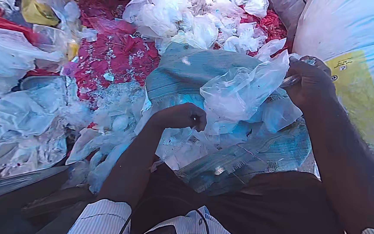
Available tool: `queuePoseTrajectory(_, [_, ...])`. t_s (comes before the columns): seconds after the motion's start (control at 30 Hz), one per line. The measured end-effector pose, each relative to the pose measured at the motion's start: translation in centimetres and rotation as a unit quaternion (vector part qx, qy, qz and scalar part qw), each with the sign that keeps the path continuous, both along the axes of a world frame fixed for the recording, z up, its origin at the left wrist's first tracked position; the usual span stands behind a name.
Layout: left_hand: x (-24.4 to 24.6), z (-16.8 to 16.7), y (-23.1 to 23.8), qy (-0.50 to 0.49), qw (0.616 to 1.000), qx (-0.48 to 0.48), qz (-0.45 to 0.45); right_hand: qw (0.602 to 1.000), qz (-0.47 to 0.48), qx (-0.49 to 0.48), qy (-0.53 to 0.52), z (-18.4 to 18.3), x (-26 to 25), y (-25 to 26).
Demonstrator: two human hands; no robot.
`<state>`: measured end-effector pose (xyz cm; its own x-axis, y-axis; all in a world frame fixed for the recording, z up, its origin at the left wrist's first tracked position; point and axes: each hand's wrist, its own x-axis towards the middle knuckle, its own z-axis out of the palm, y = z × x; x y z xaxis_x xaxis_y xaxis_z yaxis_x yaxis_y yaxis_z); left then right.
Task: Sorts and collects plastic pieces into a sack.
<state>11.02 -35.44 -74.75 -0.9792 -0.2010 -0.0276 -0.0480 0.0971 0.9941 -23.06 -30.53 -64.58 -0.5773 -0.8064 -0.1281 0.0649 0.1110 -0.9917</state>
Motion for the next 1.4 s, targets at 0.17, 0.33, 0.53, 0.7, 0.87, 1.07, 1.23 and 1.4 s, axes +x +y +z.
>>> queuePoseTrajectory(0.17, [-1.5, -1.5, 1.3, -0.132, 0.972, -0.173, 0.093, 0.999, 0.001, 0.036, -0.015, 0.7, 1.7, 0.1])
queuePoseTrajectory(0.33, [-5.6, 1.3, 4.1, 0.079, 0.908, -0.12, 0.394, 0.996, 0.07, 0.042, -0.033, 1.3, 6.1, 0.4])
queuePoseTrajectory(0.53, [-8.5, 0.1, 5.2, 0.047, 0.932, -0.022, 0.358, 0.967, 0.237, 0.054, -0.08, 1.1, 10.7, 1.1])
queuePoseTrajectory(0.7, [-7.5, 0.2, 4.3, 0.069, 0.928, -0.072, 0.359, 0.946, 0.3, 0.076, -0.095, 0.7, 10.5, 1.1])
queuePoseTrajectory(0.87, [-6.2, -0.8, 2.8, 0.074, 0.95, 0.079, 0.293, 0.93, 0.341, 0.086, -0.109, 0.6, 9.7, 0.9])
queuePoseTrajectory(1.07, [-5.1, -2.3, 1.3, 0.21, 0.909, 0.229, 0.277, 0.915, 0.384, 0.108, -0.067, 1.2, 8.0, 1.1])
queuePoseTrajectory(1.23, [-1.1, -3.2, -4.4, 0.105, 0.734, 0.284, 0.607, 0.882, 0.387, 0.18, 0.2, 2.6, 6.2, 3.1])
queuePoseTrajectory(1.4, [0.5, -3.4, -5.4, 0.103, 0.732, 0.312, 0.598, 0.766, 0.44, 0.299, 0.361, 2.3, 2.7, 4.1])
